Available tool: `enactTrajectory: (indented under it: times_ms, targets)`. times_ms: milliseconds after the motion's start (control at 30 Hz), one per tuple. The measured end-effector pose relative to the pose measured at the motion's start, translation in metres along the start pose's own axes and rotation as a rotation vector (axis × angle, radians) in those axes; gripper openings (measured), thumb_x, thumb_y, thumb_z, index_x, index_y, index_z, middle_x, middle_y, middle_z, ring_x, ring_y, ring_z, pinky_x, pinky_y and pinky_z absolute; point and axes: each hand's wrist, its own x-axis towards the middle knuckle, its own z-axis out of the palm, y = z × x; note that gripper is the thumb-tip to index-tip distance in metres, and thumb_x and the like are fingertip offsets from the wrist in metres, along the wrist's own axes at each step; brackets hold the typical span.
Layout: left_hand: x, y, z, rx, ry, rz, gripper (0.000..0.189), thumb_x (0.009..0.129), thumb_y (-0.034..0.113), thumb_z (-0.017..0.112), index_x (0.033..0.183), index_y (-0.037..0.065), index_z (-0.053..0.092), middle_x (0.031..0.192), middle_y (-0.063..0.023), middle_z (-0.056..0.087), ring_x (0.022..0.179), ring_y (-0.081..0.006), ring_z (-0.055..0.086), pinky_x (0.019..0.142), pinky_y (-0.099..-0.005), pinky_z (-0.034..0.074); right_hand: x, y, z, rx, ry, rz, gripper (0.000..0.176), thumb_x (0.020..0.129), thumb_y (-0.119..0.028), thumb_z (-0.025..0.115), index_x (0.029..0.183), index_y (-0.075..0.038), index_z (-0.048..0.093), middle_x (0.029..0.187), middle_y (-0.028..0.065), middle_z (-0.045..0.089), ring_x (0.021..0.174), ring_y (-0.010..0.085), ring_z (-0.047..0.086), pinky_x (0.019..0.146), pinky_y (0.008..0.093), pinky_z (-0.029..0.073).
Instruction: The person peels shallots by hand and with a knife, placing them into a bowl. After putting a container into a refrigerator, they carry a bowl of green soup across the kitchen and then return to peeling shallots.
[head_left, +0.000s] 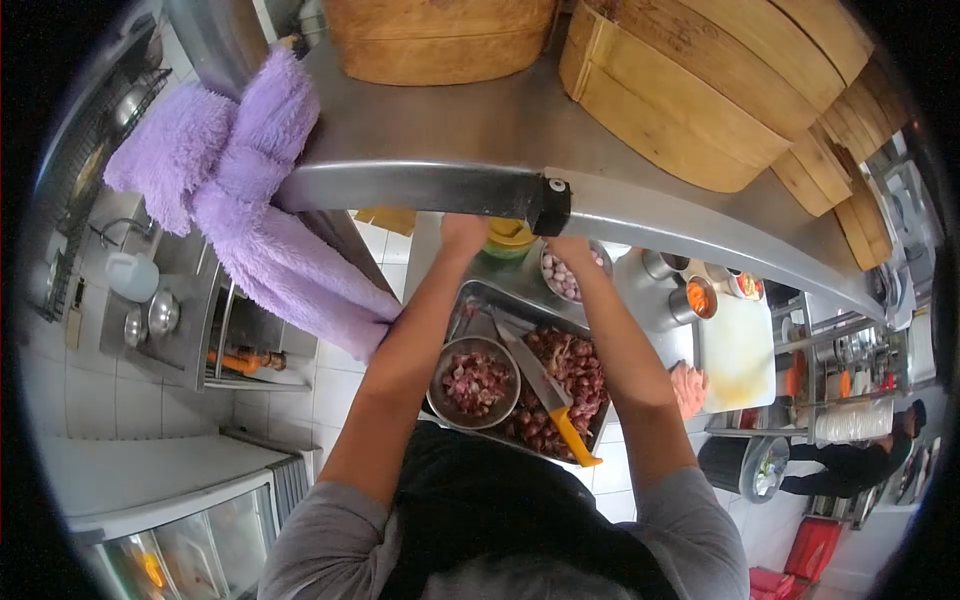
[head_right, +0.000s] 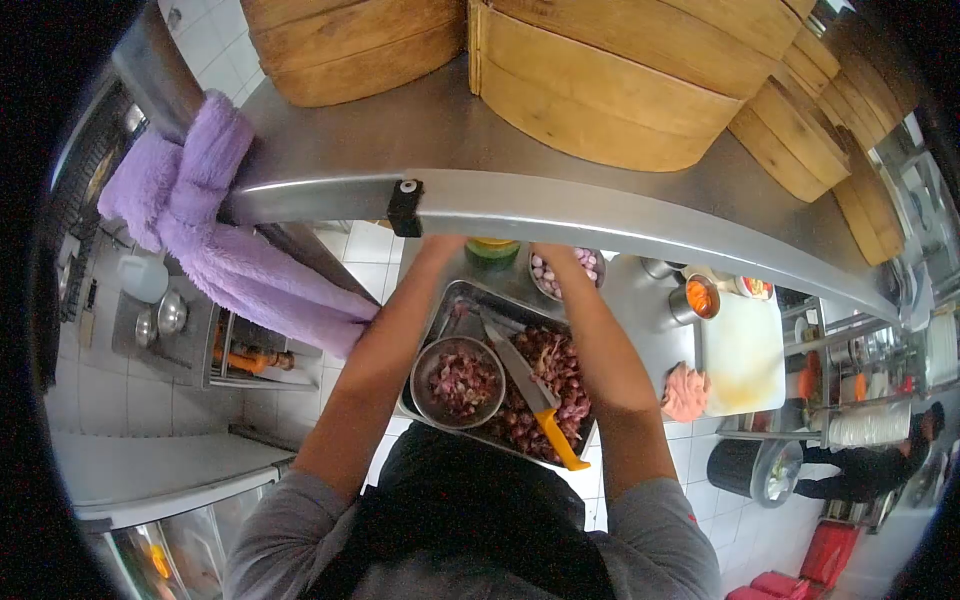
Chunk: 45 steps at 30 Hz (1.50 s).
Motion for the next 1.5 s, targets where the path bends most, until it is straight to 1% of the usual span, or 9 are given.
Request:
enactTrajectory:
  times_ms: [300, 467, 700, 833, 900, 933, 1167, 1433, 1500]
  targets:
    - [-0.001, 0.018, -0.020, -0.281, -0.199, -0.425, 0.033, 0.092, 0.026, 0.055, 0.117, 0.005, 0.061, 0.112, -0.0256, 0.065, 0.085, -0.0398, 0.068, 0.074, -0.0485, 0.055, 0.031, 0.012, 0.014, 0.532, -0.235, 0.312, 0.055, 0.095, -0.046, 0.054, 0.141, -0.018, 0.044, 0.123, 0.0085, 0.059, 0.108, 0.0260, 0.058, 0.060, 0.0383, 0.059]
    - [-0.002, 0.030, -0.029, -0.256, -0.439, -0.657, 0.039, 0.095, 0.030, 0.052, 0.118, -0.002, 0.056, 0.106, -0.0303, 0.063, 0.067, -0.0407, 0.068, 0.063, -0.0452, 0.058, 0.028, -0.017, 0.022, 0.194, -0.045, 0.157, 0.044, 0.091, -0.043, 0.062, 0.111, -0.003, 0.065, 0.096, 0.0091, 0.064, 0.081, 0.0195, 0.063, 0.066, 0.0327, 0.057]
    - [-0.016, -0.037, 0.055, 0.013, -0.071, -0.204, 0.045, 0.097, 0.036, 0.048, 0.122, -0.001, 0.053, 0.114, -0.0320, 0.057, 0.092, -0.0455, 0.064, 0.086, -0.0511, 0.051, 0.031, -0.002, 0.019, 0.472, -0.252, 0.341, 0.027, 0.087, -0.039, 0.069, 0.088, -0.012, 0.065, 0.070, -0.0015, 0.058, 0.058, 0.0117, 0.054, 0.057, 0.0284, 0.052]
    - [-0.018, 0.004, 0.002, -0.191, -0.426, -0.629, 0.040, 0.097, 0.031, 0.047, 0.109, -0.004, 0.061, 0.112, -0.0298, 0.061, 0.107, -0.0442, 0.059, 0.095, -0.0513, 0.045, 0.042, 0.016, 0.025, 0.669, -0.307, 0.320, 0.029, 0.085, -0.033, 0.070, 0.103, -0.012, 0.064, 0.083, 0.0010, 0.060, 0.068, 0.0131, 0.056, 0.062, 0.0320, 0.055]
    - [-0.059, 0.006, -0.007, 0.154, -0.315, 0.013, 0.047, 0.096, 0.034, 0.049, 0.115, -0.007, 0.059, 0.120, -0.0298, 0.058, 0.116, -0.0428, 0.052, 0.104, -0.0529, 0.035, 0.038, 0.009, 0.021, 0.582, -0.318, 0.372, 0.032, 0.084, -0.031, 0.070, 0.107, -0.011, 0.062, 0.086, 0.0046, 0.061, 0.068, 0.0148, 0.056, 0.056, 0.0320, 0.052]
    - [-0.082, 0.065, -0.053, -0.368, 0.035, -0.400, 0.047, 0.097, 0.034, 0.051, 0.123, -0.005, 0.058, 0.123, -0.0294, 0.057, 0.116, -0.0451, 0.051, 0.105, -0.0515, 0.035, 0.041, 0.018, 0.021, 0.617, -0.384, 0.295, 0.032, 0.085, -0.030, 0.070, 0.107, -0.010, 0.061, 0.082, 0.0052, 0.059, 0.063, 0.0148, 0.055, 0.051, 0.0286, 0.049]
    - [-0.280, 0.114, -0.304, -0.764, -0.735, -0.494, 0.047, 0.099, 0.030, 0.057, 0.133, -0.002, 0.052, 0.112, -0.0166, 0.067, 0.100, -0.0200, 0.064, 0.088, -0.0359, 0.053, 0.056, 0.026, 0.005, 0.843, -0.360, 0.319, 0.033, 0.093, -0.032, 0.064, 0.114, -0.008, 0.059, 0.087, 0.0044, 0.063, 0.064, 0.0138, 0.060, 0.048, 0.0238, 0.050]
    - [-0.392, 0.046, -0.669, 0.167, 0.994, -0.648, 0.047, 0.091, 0.042, 0.058, 0.113, 0.001, 0.065, 0.089, -0.0085, 0.065, 0.071, -0.0177, 0.063, 0.068, -0.0333, 0.051, -0.004, -0.022, -0.110, 0.833, -0.427, 0.043, 0.044, 0.083, -0.037, 0.074, 0.115, -0.010, 0.060, 0.090, -0.0010, 0.065, 0.068, 0.0084, 0.057, 0.059, 0.0211, 0.046]
    - [-0.368, 0.075, -0.740, 0.750, 1.174, -0.757, 0.057, 0.090, 0.047, 0.060, 0.117, -0.003, 0.062, 0.098, -0.0194, 0.068, 0.090, -0.0305, 0.066, 0.080, -0.0405, 0.050, -0.023, -0.025, -0.139, 0.785, -0.385, -0.011, 0.037, 0.086, -0.034, 0.069, 0.115, -0.011, 0.061, 0.098, -0.0020, 0.064, 0.080, 0.0086, 0.060, 0.067, 0.0241, 0.048]
